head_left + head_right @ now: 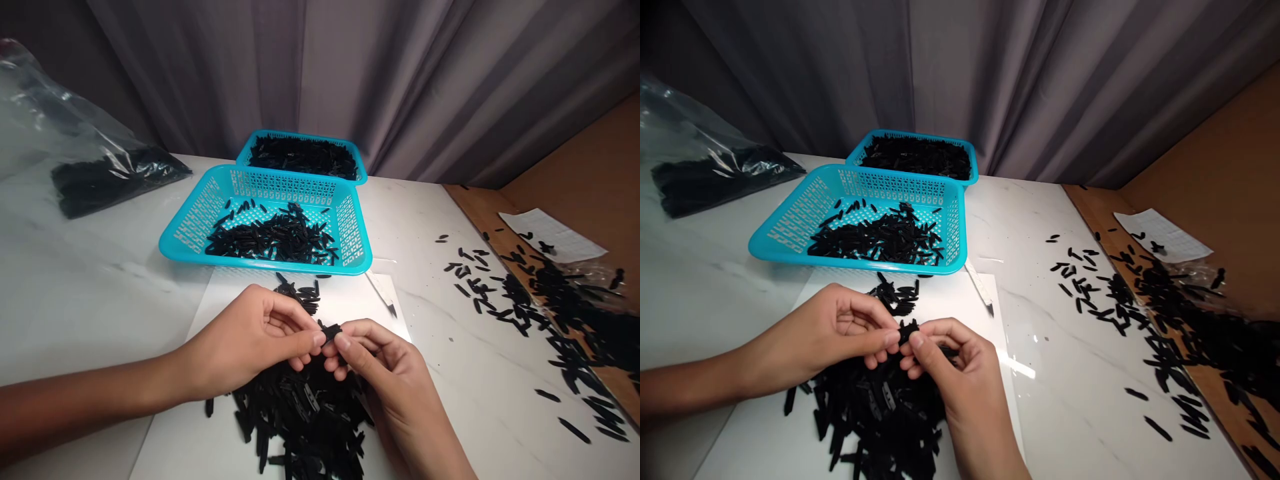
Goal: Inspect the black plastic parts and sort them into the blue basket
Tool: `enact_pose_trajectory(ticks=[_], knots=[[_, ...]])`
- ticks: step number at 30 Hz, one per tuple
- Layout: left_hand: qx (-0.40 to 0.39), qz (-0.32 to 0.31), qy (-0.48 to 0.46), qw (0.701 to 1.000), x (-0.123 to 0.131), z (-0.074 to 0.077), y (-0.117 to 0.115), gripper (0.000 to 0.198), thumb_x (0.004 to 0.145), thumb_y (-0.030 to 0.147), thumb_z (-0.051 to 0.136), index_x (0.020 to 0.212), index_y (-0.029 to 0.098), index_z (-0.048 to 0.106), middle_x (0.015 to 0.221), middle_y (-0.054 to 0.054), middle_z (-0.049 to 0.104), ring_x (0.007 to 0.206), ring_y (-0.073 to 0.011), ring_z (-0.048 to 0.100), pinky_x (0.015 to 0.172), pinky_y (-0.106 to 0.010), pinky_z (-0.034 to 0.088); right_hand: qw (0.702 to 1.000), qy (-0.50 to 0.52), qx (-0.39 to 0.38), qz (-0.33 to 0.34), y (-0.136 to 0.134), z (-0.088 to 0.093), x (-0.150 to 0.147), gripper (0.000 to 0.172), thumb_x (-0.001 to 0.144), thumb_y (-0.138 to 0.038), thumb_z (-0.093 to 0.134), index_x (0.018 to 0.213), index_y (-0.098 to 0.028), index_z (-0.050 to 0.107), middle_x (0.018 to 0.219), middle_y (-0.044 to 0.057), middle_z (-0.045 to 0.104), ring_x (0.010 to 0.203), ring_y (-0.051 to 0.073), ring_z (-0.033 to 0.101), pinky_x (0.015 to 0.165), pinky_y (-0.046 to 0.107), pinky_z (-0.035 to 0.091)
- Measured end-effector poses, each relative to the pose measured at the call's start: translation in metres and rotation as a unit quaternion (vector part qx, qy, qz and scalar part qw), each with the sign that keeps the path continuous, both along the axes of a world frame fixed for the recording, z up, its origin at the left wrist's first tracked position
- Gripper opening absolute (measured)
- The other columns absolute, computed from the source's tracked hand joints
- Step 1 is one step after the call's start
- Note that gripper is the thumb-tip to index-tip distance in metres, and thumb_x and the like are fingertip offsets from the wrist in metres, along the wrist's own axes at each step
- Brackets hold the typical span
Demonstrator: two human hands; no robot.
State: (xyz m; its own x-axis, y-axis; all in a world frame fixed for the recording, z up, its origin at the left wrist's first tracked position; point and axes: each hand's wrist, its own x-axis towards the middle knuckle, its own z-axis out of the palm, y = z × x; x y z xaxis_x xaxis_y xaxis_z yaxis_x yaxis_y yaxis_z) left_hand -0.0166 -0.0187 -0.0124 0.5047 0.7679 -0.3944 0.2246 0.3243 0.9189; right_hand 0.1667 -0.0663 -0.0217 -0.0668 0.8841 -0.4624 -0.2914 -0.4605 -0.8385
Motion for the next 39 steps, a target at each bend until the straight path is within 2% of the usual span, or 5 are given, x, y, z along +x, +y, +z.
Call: enact_pose_trajectory(ticks=[4,11,23,34,39], knots=[[0.310,-0.012,0.074,0.948,-0.003,-0.002,-0.001,0.007,0.086,0.020,0.069,0.082,0.017,0.074,0.070,0.000,0.075,0.060,-0.0124,0.070,0.055,-0.017,0.056,1.000,-0.008,0.009,0.023,0.001,0.001,0.002,0.023,0.075,-0.040,0.082,0.081,-0.018,0.076,0.072,0.003,0.072,0.064,0.012,0.061,0.065,0.023,0.050],[0.830,-0.118,0.080,0.540,-0.022,-0.015,0.002,0.030,0.095,0.011,0.045,0.096,0.011,0.075,0.098,-0.014,0.076,0.099,-0.0258,0.072,0.087,-0.032,0.060,0.999,-0.002,-0.004,0.047,0.002,-0.001,0.006,0.021,0.075,-0.036,0.082,0.083,-0.018,0.078,0.071,0.002,0.072,0.065,0.011,0.062,0.063,0.021,0.049],[0.155,0.015,0.012,0.988,0.002,0.003,-0.002,0.007,0.086,0.021,0.070,0.090,0.021,0.077,0.079,0.003,0.077,0.072,-0.0101,0.074,0.064,-0.011,0.057,0.999,0.005,-0.007,0.037,0.003,0.000,0.008,0.018,0.076,-0.034,0.083,0.082,-0.018,0.079,0.069,0.002,0.072,0.066,0.011,0.061,0.065,0.020,0.048],[0.181,0.055,0.021,0.982,-0.006,0.012,0.010,0.006,0.082,0.023,0.074,0.087,0.019,0.077,0.074,0.002,0.076,0.061,-0.0100,0.070,0.058,-0.016,0.059,0.995,0.086,-0.048,0.033,0.003,-0.002,0.007,0.025,0.085,-0.038,0.071,0.096,-0.017,0.080,0.090,0.008,0.077,0.079,0.016,0.068,0.078,0.025,0.053],[0.599,0.151,0.208,0.758,-0.027,0.023,0.043,0.011,0.088,0.023,0.069,0.097,0.021,0.074,0.102,0.002,0.074,0.098,-0.0182,0.067,0.095,-0.034,0.054,0.992,0.117,-0.054,0.004,0.004,-0.002,0.008,0.025,0.081,-0.028,0.075,0.104,-0.019,0.078,0.101,0.009,0.078,0.099,0.022,0.071,0.095,0.031,0.052]])
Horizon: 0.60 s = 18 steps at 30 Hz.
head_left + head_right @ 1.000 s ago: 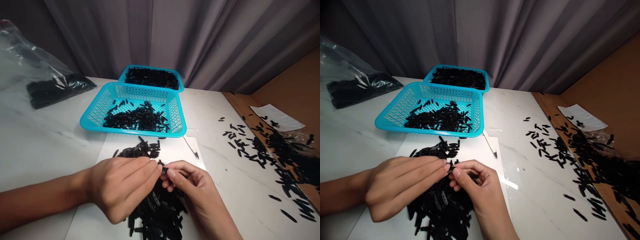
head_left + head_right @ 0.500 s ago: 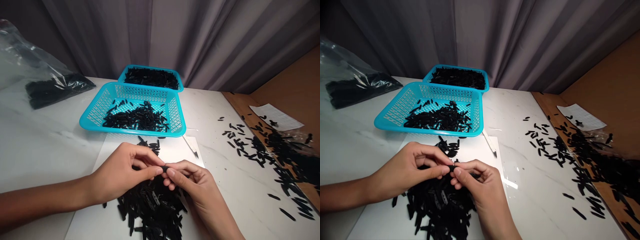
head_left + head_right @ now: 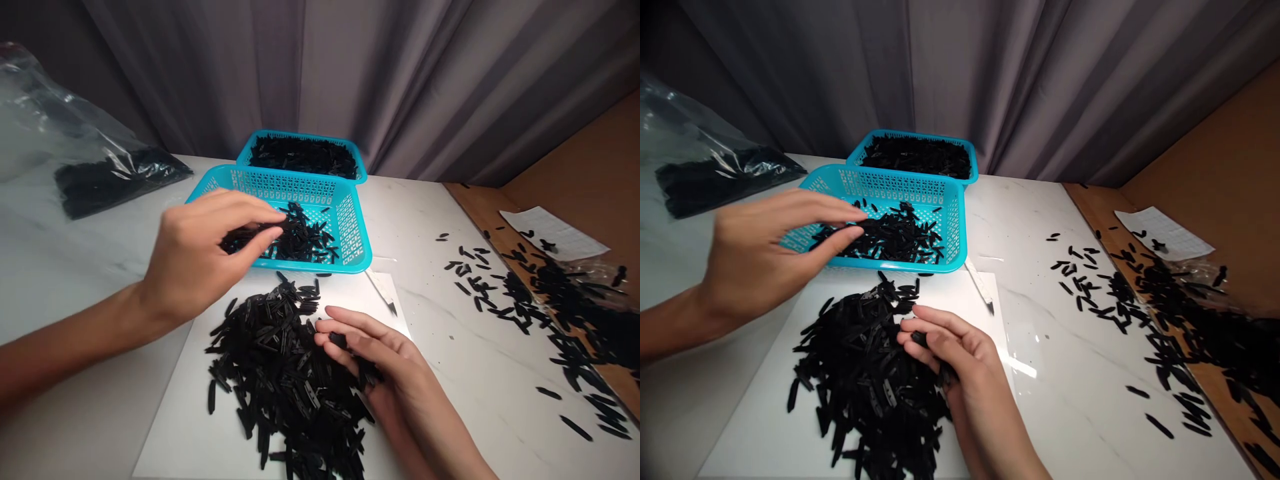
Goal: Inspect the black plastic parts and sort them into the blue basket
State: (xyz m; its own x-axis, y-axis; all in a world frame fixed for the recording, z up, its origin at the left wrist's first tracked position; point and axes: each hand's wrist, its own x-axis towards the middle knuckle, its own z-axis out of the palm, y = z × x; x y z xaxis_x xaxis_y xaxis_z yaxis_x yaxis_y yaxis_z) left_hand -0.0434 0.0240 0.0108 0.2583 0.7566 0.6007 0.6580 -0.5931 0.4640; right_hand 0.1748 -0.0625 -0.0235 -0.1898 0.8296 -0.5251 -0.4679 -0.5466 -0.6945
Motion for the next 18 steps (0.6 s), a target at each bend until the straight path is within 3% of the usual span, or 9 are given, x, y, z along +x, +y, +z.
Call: enact_pose_trajectory(ticks=[2,4,6,8,15,18], knots=[[0.042,-0.007,0.061,0.997,-0.002,-0.004,0.002,0.030,0.088,0.026,0.069,0.117,0.018,0.067,0.113,-0.006,0.067,0.104,-0.0223,0.062,0.097,-0.038,0.051,1.000,0.012,0.001,0.000,0.000,-0.001,0.000,0.027,0.081,-0.024,0.075,0.107,-0.019,0.077,0.105,0.009,0.077,0.107,0.023,0.070,0.100,0.032,0.050],[0.037,-0.100,0.091,0.990,0.002,-0.011,-0.007,0.028,0.090,0.022,0.066,0.118,0.017,0.065,0.104,-0.007,0.066,0.097,-0.0207,0.062,0.088,-0.035,0.052,1.000,0.015,0.007,0.013,-0.001,-0.001,0.000,0.028,0.082,-0.022,0.075,0.110,-0.019,0.075,0.110,0.009,0.076,0.110,0.024,0.069,0.103,0.034,0.049],[-0.024,-0.229,0.110,0.967,0.009,-0.019,-0.020,0.019,0.092,0.017,0.062,0.111,0.017,0.067,0.098,-0.006,0.066,0.089,-0.0184,0.060,0.079,-0.031,0.051,0.999,0.022,0.022,0.034,-0.002,-0.002,-0.001,0.031,0.083,-0.023,0.074,0.114,-0.020,0.074,0.115,0.009,0.074,0.110,0.024,0.068,0.105,0.036,0.048],[-0.068,-0.278,0.104,0.953,0.015,-0.027,-0.033,0.016,0.093,0.016,0.060,0.108,0.016,0.067,0.095,-0.007,0.067,0.086,-0.0185,0.059,0.075,-0.030,0.049,0.998,0.031,0.035,0.051,-0.003,-0.002,-0.002,0.033,0.084,-0.024,0.074,0.117,-0.021,0.072,0.120,0.010,0.073,0.110,0.024,0.068,0.105,0.038,0.047],[-0.129,-0.283,0.035,0.950,0.018,-0.038,-0.041,0.011,0.093,0.013,0.059,0.100,0.016,0.067,0.094,-0.006,0.068,0.085,-0.0168,0.058,0.076,-0.029,0.047,0.995,0.047,0.047,0.069,-0.003,-0.003,-0.004,0.034,0.087,-0.022,0.071,0.121,-0.022,0.068,0.125,0.009,0.070,0.118,0.023,0.064,0.109,0.038,0.043],[-0.108,-0.290,0.064,0.949,0.018,-0.036,-0.039,0.011,0.094,0.013,0.058,0.100,0.015,0.066,0.092,-0.006,0.069,0.084,-0.0176,0.058,0.075,-0.030,0.047,0.995,0.057,0.044,0.062,-0.003,-0.004,-0.004,0.033,0.088,-0.023,0.070,0.121,-0.021,0.068,0.125,0.010,0.070,0.118,0.024,0.064,0.108,0.039,0.044]])
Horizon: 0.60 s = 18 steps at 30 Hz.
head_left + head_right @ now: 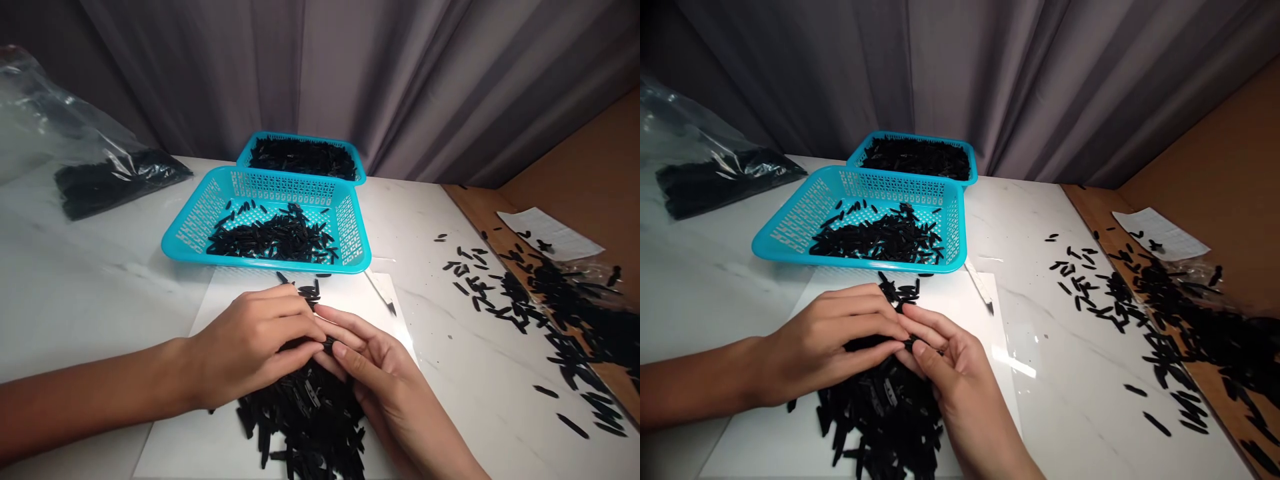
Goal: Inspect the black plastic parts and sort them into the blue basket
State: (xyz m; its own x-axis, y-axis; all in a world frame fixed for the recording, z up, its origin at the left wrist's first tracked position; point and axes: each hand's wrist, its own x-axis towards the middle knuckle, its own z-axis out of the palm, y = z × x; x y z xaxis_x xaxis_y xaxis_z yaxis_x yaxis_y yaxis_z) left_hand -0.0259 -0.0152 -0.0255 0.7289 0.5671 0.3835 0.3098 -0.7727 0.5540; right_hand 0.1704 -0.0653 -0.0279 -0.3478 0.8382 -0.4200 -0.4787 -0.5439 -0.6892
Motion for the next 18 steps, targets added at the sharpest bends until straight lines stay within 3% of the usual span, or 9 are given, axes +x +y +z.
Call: enact_pose_trajectory(ticks=[6,18], knots=[[0.154,-0.023,0.090,0.984,0.001,0.004,-0.001,0.015,0.095,0.012,0.051,0.093,0.012,0.066,0.081,-0.007,0.066,0.075,-0.0198,0.056,0.066,-0.031,0.043,1.000,0.017,0.008,0.001,-0.002,-0.002,-0.001,0.030,0.090,-0.021,0.067,0.120,-0.023,0.067,0.125,0.009,0.070,0.117,0.025,0.064,0.107,0.041,0.044],[0.153,-0.039,0.143,0.977,0.000,0.011,0.003,0.012,0.093,0.012,0.052,0.084,0.015,0.061,0.077,-0.004,0.061,0.075,-0.0201,0.053,0.063,-0.032,0.037,0.998,-0.030,0.041,0.035,-0.001,-0.001,0.000,0.041,0.086,-0.024,0.073,0.126,-0.026,0.063,0.128,0.009,0.068,0.120,0.024,0.062,0.110,0.044,0.039]])
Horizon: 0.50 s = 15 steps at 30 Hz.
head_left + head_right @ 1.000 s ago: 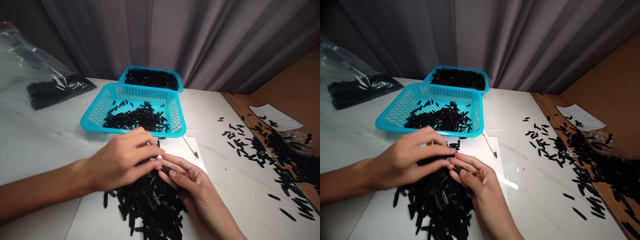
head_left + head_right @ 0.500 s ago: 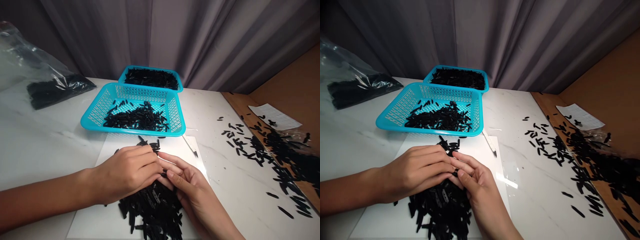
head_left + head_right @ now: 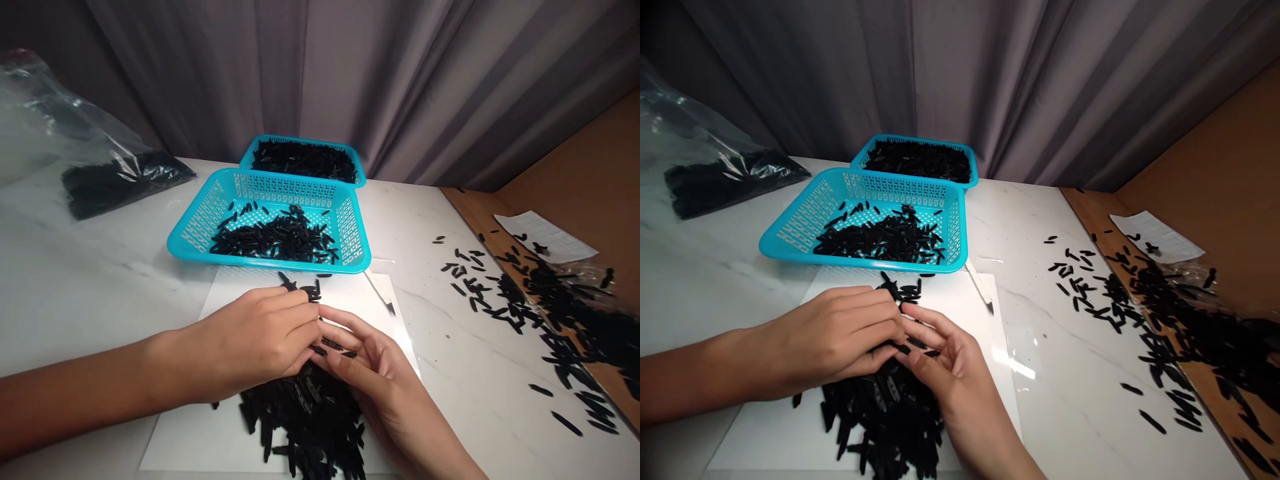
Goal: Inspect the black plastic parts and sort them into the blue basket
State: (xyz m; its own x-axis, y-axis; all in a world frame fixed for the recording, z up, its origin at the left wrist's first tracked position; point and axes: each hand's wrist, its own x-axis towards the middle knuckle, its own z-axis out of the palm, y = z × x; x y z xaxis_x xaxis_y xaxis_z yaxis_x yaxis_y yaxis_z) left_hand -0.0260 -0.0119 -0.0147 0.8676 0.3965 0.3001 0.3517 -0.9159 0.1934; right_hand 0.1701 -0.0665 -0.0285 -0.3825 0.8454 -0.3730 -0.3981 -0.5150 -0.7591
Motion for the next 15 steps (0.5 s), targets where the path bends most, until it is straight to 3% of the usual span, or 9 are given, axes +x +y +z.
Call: enact_pose_trajectory(ticks=[2,5,10,15], knots=[[-0.037,0.011,-0.020,0.999,-0.001,-0.002,0.000,0.010,0.090,0.013,0.054,0.083,0.015,0.060,0.076,-0.003,0.060,0.073,-0.0188,0.053,0.062,-0.031,0.037,1.000,-0.025,0.011,0.007,0.001,0.002,-0.001,0.044,0.083,-0.026,0.076,0.125,-0.027,0.064,0.127,0.009,0.068,0.118,0.025,0.063,0.106,0.043,0.042],[-0.156,0.053,-0.073,0.984,-0.001,-0.004,0.001,0.003,0.084,0.014,0.061,0.085,0.017,0.060,0.078,0.000,0.061,0.072,-0.0155,0.054,0.064,-0.028,0.040,0.997,-0.076,0.018,0.000,0.001,0.005,-0.002,0.040,0.078,-0.032,0.080,0.115,-0.025,0.069,0.120,0.008,0.070,0.113,0.025,0.064,0.098,0.038,0.047],[-0.374,0.168,-0.117,0.905,0.003,0.003,-0.002,0.002,0.079,0.017,0.064,0.079,0.018,0.063,0.072,0.003,0.061,0.065,-0.0112,0.055,0.060,-0.021,0.043,0.988,-0.150,-0.003,-0.018,-0.001,0.004,-0.002,0.029,0.073,-0.041,0.083,0.093,-0.021,0.075,0.090,0.002,0.075,0.081,0.018,0.068,0.076,0.028,0.050],[-0.491,0.211,-0.118,0.837,0.007,0.008,-0.005,0.008,0.081,0.023,0.065,0.081,0.017,0.070,0.071,0.001,0.067,0.065,-0.0120,0.060,0.059,-0.021,0.046,0.986,-0.163,0.003,-0.044,-0.001,0.004,-0.001,0.024,0.076,-0.039,0.082,0.090,-0.020,0.075,0.086,0.002,0.075,0.078,0.015,0.068,0.076,0.025,0.049]])
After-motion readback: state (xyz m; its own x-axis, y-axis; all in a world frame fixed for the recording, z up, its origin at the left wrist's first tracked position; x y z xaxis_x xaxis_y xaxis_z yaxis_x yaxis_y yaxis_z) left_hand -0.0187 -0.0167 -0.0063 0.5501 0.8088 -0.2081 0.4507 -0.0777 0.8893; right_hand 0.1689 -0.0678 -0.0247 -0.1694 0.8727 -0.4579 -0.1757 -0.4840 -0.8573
